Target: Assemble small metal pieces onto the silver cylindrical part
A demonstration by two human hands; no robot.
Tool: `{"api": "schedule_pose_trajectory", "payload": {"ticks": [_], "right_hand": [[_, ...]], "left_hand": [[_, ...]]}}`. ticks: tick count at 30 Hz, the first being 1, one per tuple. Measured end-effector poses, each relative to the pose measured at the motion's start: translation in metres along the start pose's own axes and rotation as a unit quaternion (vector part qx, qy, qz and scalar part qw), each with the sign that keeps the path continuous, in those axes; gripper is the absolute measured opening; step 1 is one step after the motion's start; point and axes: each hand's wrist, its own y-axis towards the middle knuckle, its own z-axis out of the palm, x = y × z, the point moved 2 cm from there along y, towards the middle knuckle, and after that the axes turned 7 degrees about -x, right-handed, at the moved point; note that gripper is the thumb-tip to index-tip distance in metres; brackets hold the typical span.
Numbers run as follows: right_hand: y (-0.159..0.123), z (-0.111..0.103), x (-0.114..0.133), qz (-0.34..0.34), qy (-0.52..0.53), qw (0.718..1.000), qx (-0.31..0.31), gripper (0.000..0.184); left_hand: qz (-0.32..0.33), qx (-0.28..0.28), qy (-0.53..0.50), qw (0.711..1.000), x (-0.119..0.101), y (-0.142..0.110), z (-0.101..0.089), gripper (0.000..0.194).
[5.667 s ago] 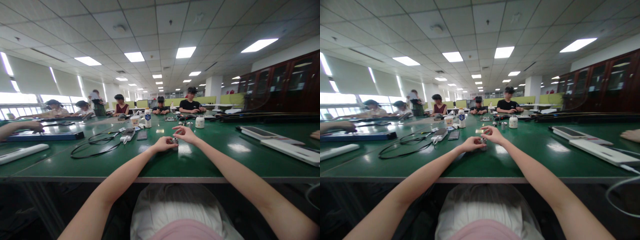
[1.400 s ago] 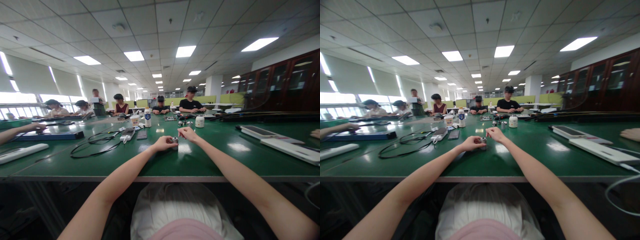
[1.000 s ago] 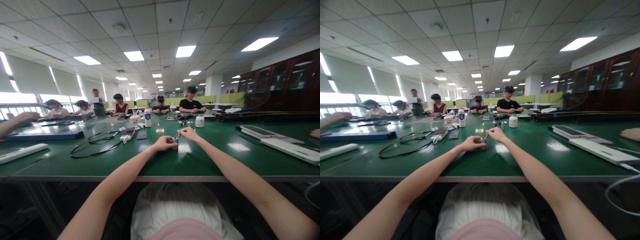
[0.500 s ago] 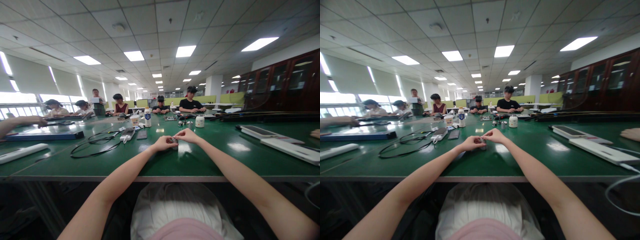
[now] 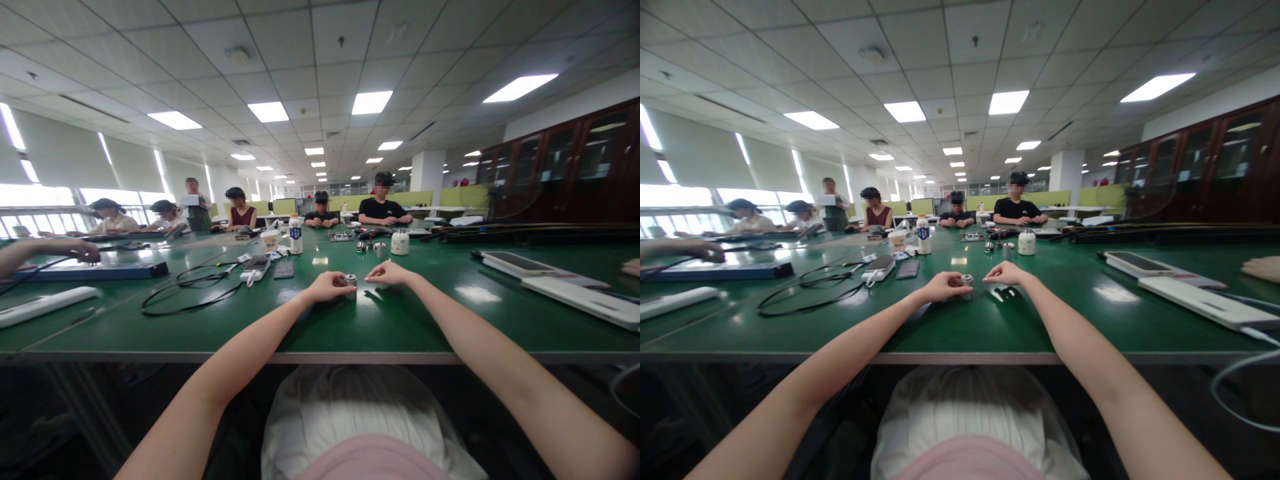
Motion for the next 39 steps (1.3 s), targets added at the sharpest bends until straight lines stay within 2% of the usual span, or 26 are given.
{"api": "schedule_pose_trajectory", "payload": {"ticks": [3,9,12,14,19,22,27,33,39], "right_hand": [[0.000,0.001,-0.014,0.031,0.000,0.999,0.041,0.046],[0.002,0.004,-0.013,0.023,0.054,0.998,0.032,0.059],[0.002,0.007,-0.012,0.027,0.094,0.995,0.037,0.057],[0.002,0.008,-0.009,0.021,0.109,0.994,0.019,0.053],[0.003,0.008,0.017,-0.043,0.181,0.980,-0.065,0.047],[0.001,0.011,0.040,-0.077,0.220,0.969,-0.084,0.046],[-0.005,0.016,0.062,-0.107,0.210,0.969,-0.076,0.041],[-0.007,0.019,0.064,-0.117,0.208,0.969,-0.062,0.040],[-0.007,0.021,0.064,-0.123,0.177,0.974,-0.067,0.042]], "left_hand": [[-0.009,0.002,-0.011,1.000,0.000,0.000,0.000,0.056],[-0.029,0.023,-0.076,0.996,0.001,0.000,0.002,0.055],[-0.039,0.036,-0.097,0.994,0.001,0.001,0.002,0.054],[-0.047,0.041,-0.103,0.993,0.001,0.002,0.002,0.053],[-0.063,0.055,-0.140,0.987,0.000,0.002,0.003,0.051],[-0.063,0.060,-0.154,0.984,0.000,0.002,0.004,0.053],[-0.026,0.049,-0.103,0.993,-0.001,0.002,0.003,0.051],[0.007,0.040,-0.036,0.999,0.003,0.002,0.002,0.052],[0.007,0.037,-0.026,0.999,0.006,0.003,0.002,0.054]]}}
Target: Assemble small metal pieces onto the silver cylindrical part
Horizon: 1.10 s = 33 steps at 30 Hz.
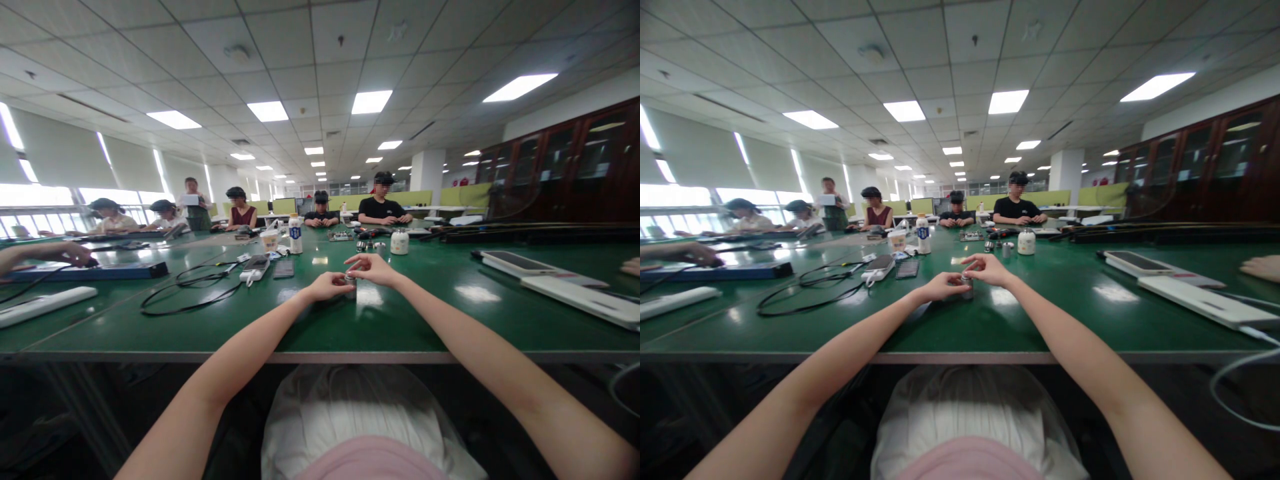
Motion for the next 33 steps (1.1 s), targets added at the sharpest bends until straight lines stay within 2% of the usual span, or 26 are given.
{"api": "schedule_pose_trajectory", "payload": {"ticks": [9,11,18,30,33], "right_hand": [[0.0036,-0.0052,-0.0009,0.042,0.000,0.996,-0.080,0.035],[0.0031,-0.0047,-0.0005,0.043,0.010,0.996,-0.076,0.037],[-0.0015,-0.0011,0.0039,0.039,0.030,0.999,-0.003,0.045],[0.0034,-0.0037,-0.0030,0.035,-0.019,0.997,-0.067,0.035],[0.0024,-0.0024,-0.0021,0.035,0.005,0.998,-0.052,0.038]], "left_hand": [[0.015,0.009,-0.016,1.000,-0.0027,-0.0012,-0.0003,0.055],[0.017,0.006,-0.012,1.000,-0.0028,-0.0012,-0.0003,0.054],[0.005,-0.004,0.006,1.000,-0.0034,-0.0014,-0.0004,0.054],[0.015,0.008,-0.008,1.000,-0.0024,-0.0017,-0.0005,0.056],[0.016,-0.001,0.003,1.000,-0.0039,-0.0024,-0.0011,0.054]]}}
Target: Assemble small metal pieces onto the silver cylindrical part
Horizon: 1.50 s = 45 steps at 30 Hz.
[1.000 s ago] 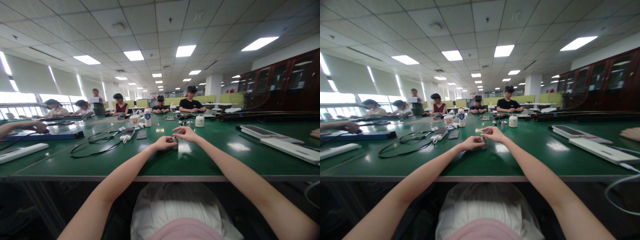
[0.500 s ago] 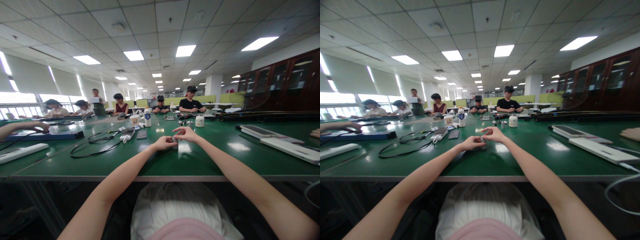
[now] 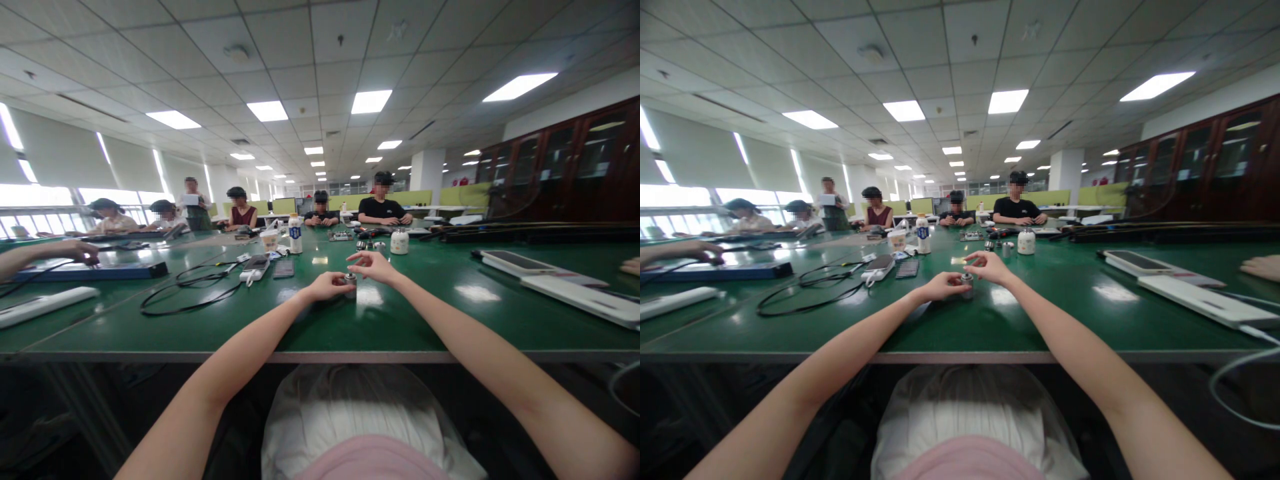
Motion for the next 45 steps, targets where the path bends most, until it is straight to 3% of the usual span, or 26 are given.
{"api": "schedule_pose_trajectory", "payload": {"ticks": [7,14,21,28,37,42,45], "right_hand": [[-0.003,0.002,0.001,-0.013,0.007,0.999,0.045,0.043],[0.006,-0.009,-0.013,-0.004,0.009,1.000,-0.020,0.046],[0.005,-0.037,-0.057,0.117,-0.033,0.991,0.064,0.051],[0.001,-0.040,-0.066,0.202,-0.023,0.970,0.134,0.062],[0.000,-0.038,-0.067,0.193,-0.034,0.971,0.134,0.059],[0.002,-0.032,-0.042,0.122,-0.015,0.991,0.053,0.049],[0.004,-0.021,-0.023,0.069,0.037,0.996,0.043,0.047]], "left_hand": [[-0.014,-0.004,0.007,1.000,0.003,0.002,0.001,0.054],[-0.005,0.000,0.022,1.000,0.005,0.003,0.001,0.056],[-0.016,0.003,0.038,0.999,0.000,0.002,-0.001,0.057],[-0.023,0.005,0.031,0.999,-0.003,0.001,-0.001,0.057],[-0.019,0.004,0.040,0.999,-0.003,0.001,-0.002,0.056],[-0.013,0.001,0.037,0.999,0.000,0.002,-0.002,0.056],[-0.011,0.000,0.037,0.999,0.000,0.002,-0.002,0.057]]}}
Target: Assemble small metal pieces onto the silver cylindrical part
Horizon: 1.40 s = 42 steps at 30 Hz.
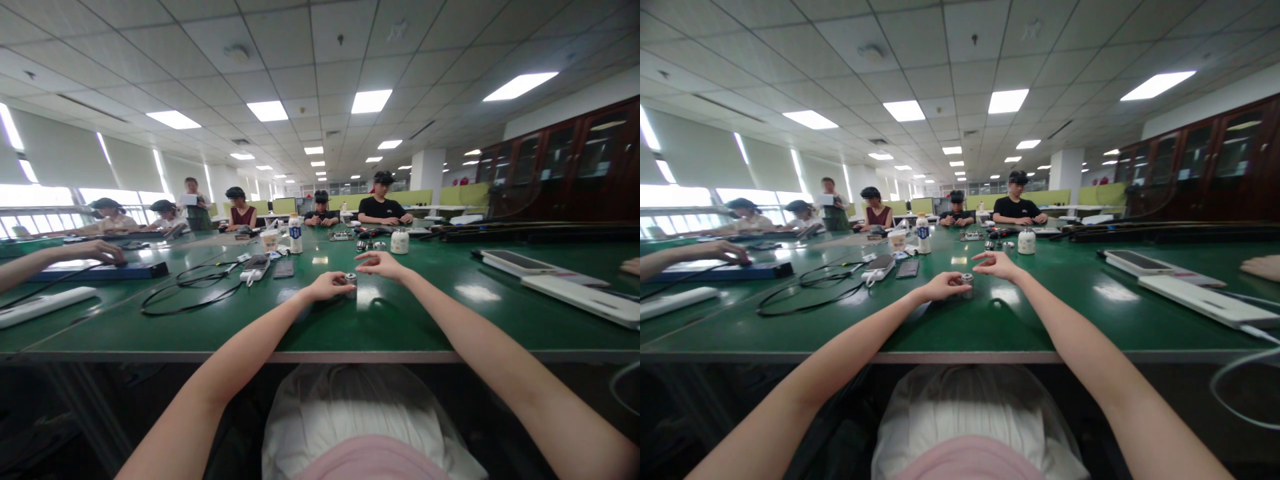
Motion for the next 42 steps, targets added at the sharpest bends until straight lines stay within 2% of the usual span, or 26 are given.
{"api": "schedule_pose_trajectory", "payload": {"ticks": [5,14,21,28,30,36,42], "right_hand": [[-0.005,0.018,0.019,-0.047,0.031,0.998,0.028,0.046],[-0.010,0.022,0.029,-0.083,-0.005,0.996,0.024,0.042],[-0.010,0.023,0.027,-0.069,-0.024,0.997,0.015,0.037],[-0.005,0.020,0.025,-0.053,-0.041,0.996,-0.063,0.033],[-0.006,0.019,0.024,-0.054,-0.035,0.996,-0.058,0.037],[-0.010,0.025,0.023,-0.054,-0.003,0.998,0.019,0.043],[-0.005,0.022,0.020,-0.060,-0.006,0.998,-0.026,0.042]], "left_hand": [[0.005,-0.001,0.011,1.000,0.001,0.000,0.001,0.056],[0.004,0.000,0.012,1.000,0.003,0.001,0.002,0.056],[0.003,-0.002,0.011,1.000,0.002,0.001,0.002,0.054],[0.009,0.001,0.009,1.000,0.001,0.001,0.001,0.055],[0.009,-0.001,0.011,1.000,0.001,0.001,0.001,0.054],[0.000,0.000,0.010,1.000,0.002,0.001,0.001,0.055],[0.001,-0.002,0.018,1.000,0.002,0.001,0.001,0.056]]}}
